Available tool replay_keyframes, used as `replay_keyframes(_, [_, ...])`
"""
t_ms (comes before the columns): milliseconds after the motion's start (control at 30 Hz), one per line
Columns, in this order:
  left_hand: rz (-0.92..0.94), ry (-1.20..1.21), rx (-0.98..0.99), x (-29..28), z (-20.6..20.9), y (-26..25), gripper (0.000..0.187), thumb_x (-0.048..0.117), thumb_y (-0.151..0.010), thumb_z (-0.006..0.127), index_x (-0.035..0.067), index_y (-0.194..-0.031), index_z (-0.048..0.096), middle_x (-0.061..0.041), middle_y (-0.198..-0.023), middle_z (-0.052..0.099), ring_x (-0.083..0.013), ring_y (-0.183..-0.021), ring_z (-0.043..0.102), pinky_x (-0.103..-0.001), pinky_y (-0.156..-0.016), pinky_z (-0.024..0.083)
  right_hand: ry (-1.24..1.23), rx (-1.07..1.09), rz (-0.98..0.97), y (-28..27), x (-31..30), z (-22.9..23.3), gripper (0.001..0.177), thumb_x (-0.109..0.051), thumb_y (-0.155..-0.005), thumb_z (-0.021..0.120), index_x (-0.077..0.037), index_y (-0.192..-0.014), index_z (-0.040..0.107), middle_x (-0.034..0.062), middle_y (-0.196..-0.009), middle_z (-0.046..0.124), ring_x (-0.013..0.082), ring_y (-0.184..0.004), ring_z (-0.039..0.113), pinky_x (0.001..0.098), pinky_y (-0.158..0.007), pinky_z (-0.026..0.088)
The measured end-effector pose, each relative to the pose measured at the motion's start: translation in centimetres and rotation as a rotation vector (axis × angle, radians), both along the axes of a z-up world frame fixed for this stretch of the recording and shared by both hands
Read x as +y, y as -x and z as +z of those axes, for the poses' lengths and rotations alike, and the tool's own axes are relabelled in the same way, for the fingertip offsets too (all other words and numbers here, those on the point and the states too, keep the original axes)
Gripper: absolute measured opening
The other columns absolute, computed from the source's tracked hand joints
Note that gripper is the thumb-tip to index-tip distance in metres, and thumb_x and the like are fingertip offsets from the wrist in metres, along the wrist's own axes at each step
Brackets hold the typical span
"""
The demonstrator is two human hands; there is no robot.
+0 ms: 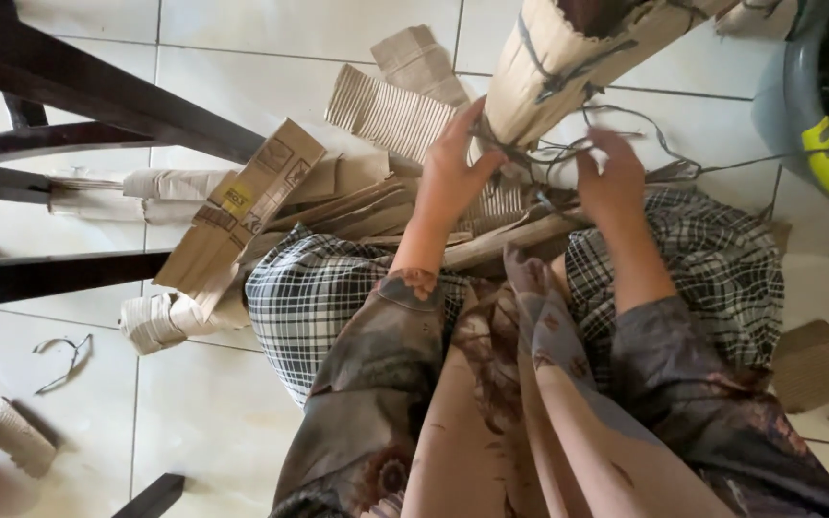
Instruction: The person sits on the floor and ties black string around cylindrical rolls of corrugated cardboard. They use scissors to cut the string and place the cut pieces into a nearby basin. The person handles multiple rolls, securing them with string.
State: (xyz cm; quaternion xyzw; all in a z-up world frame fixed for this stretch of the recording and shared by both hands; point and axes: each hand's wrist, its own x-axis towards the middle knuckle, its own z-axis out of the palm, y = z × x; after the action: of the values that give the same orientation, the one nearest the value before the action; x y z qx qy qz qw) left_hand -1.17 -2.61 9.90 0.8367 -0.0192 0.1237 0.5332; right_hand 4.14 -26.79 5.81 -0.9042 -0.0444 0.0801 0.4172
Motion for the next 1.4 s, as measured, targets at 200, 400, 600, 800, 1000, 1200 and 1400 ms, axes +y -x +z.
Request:
replay_keyframes(200, [0.136,0.027,-0.226,-1.3,-5.4,-1.0,0.067,0.0,-0.087,0.075,-0.001,-0.148,0.049,-0.027,-0.13,0.059,-0.0473,-0.121,0.061,-0.051,-0.103,0.053,0.464,-0.033,0.205,-1.8,-1.8,-9.0,0.09,-0.049,-0.08,0.086,-0.006,-0.149,0.049,0.035,-0.138,0.044,0.0586,-0.123,0.054,0.0683,-0.099,0.048])
replay_keyframes(400, [0.209,-0.04,-0.219,-2.3,-6.3,-0.7,0.07,-0.001,-0.082,0.071,-0.002,-0.148,0.049,-0.027,-0.135,0.055,-0.0489,-0.122,0.06,-0.052,-0.101,0.054,0.762,0.373,0.43,-1.3,2.1,-13.6,0.07,-0.061,-0.101,0.045,-0.004,-0.139,0.058,0.0257,-0.135,0.058,0.0443,-0.128,0.058,0.0619,-0.099,0.049])
replay_keyframes(600, [0.198,-0.004,-0.291,-2.1,-5.9,-1.1,0.065,-0.001,-0.083,0.071,-0.001,-0.146,0.053,-0.028,-0.135,0.055,-0.0518,-0.122,0.057,-0.053,-0.1,0.054,0.408,0.468,0.695,5.4,6.6,-4.7,0.063,-0.025,-0.086,0.069,-0.001,-0.143,0.059,0.026,-0.147,0.055,0.046,-0.139,0.048,0.0562,-0.113,0.044])
replay_keyframes(800, [0.234,-0.046,-0.338,-2.6,-2.7,-1.3,0.062,0.003,-0.079,0.08,-0.005,-0.137,0.059,-0.025,-0.114,0.066,-0.0457,-0.104,0.069,-0.047,-0.089,0.059,0.197,0.34,0.367,6.7,7.2,8.2,0.057,-0.034,-0.1,0.061,0.01,-0.137,0.058,0.0349,-0.127,0.064,0.0506,-0.109,0.066,0.0603,-0.085,0.06])
replay_keyframes(1000, [0.259,-0.081,-0.436,-4.1,-4.2,-2.4,0.059,0.013,-0.077,0.087,-0.005,-0.13,0.065,-0.026,-0.105,0.07,-0.0446,-0.095,0.07,-0.045,-0.08,0.061,-0.163,-0.126,0.007,2.9,7.5,8.2,0.069,-0.005,-0.099,0.07,0.019,-0.142,0.022,0.0328,-0.128,0.044,0.0588,-0.121,0.053,0.0549,-0.081,0.063])
replay_keyframes(1200, [0.271,-0.123,-0.424,-6.3,-3.4,-3.7,0.062,0.014,-0.072,0.088,-0.003,-0.128,0.068,-0.027,-0.105,0.071,-0.0443,-0.094,0.072,-0.045,-0.083,0.059,-1.064,0.112,-0.247,1.2,5.7,-3.0,0.051,-0.016,-0.098,0.068,0.003,-0.138,0.043,0.0126,-0.122,0.057,0.0326,-0.103,0.062,0.0352,-0.083,0.06])
replay_keyframes(1400, [0.187,-0.048,-0.355,-7.5,-4.1,-5.2,0.068,0.027,-0.07,0.093,0.003,-0.13,0.069,-0.024,-0.106,0.073,-0.0422,-0.096,0.073,-0.046,-0.084,0.06,-0.43,-0.317,-0.185,-0.4,5.6,-1.5,0.033,-0.006,-0.099,0.072,0.008,-0.126,0.058,0.0313,-0.117,0.063,0.0412,-0.116,0.062,0.048,-0.092,0.049])
